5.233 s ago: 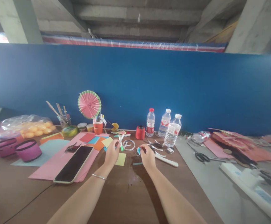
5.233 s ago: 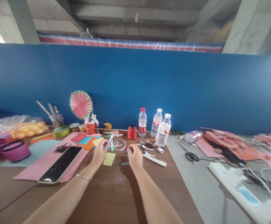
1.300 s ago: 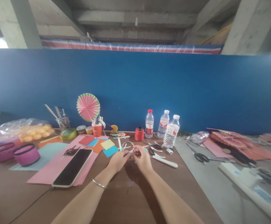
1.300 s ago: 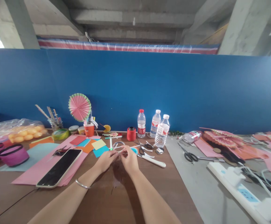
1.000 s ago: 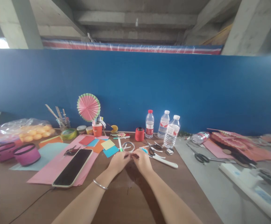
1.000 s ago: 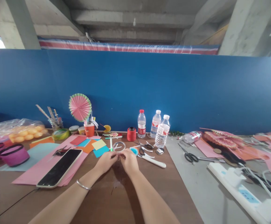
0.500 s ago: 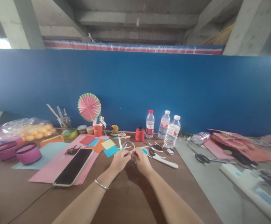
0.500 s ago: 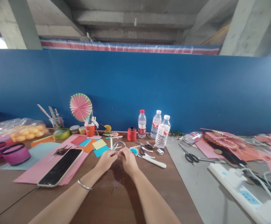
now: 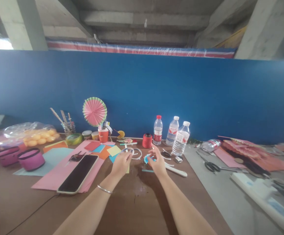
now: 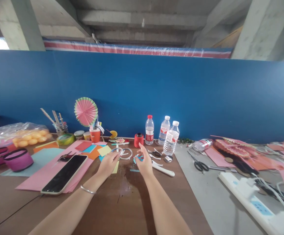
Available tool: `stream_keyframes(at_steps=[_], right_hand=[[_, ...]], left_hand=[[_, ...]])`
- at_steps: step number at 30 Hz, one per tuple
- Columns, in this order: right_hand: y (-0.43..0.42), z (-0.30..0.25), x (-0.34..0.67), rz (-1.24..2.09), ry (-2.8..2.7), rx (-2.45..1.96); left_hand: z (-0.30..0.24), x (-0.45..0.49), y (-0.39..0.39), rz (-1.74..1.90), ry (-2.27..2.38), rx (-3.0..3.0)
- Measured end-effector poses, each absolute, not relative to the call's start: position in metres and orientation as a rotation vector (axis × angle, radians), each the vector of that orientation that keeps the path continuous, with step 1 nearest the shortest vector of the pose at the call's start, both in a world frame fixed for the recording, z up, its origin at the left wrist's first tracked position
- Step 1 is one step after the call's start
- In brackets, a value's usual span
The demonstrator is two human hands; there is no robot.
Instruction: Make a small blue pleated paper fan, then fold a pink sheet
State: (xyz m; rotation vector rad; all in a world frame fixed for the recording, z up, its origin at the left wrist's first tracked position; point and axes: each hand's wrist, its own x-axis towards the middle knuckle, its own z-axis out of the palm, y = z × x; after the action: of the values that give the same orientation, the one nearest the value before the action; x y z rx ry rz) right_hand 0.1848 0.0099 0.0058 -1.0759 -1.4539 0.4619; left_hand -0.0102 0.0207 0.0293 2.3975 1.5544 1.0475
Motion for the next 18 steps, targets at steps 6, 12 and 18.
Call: stream_keyframes(at_steps=[6,12,18], right_hand=[[-0.008,0.012,0.169,0.061,-2.087,-1.356],[-0.009,0.01,0.166,-0.025,-2.157,-1.466],[-0.003,-0.004,0.163,0.236,-2.002,-1.379]], left_hand=[[0.023,-0.014,0.023,0.957,1.765,2.462],[0.018,-0.015,0.019,0.951,1.935,2.387],[0.025,-0.006,0.01,1.059,1.829,2.327]])
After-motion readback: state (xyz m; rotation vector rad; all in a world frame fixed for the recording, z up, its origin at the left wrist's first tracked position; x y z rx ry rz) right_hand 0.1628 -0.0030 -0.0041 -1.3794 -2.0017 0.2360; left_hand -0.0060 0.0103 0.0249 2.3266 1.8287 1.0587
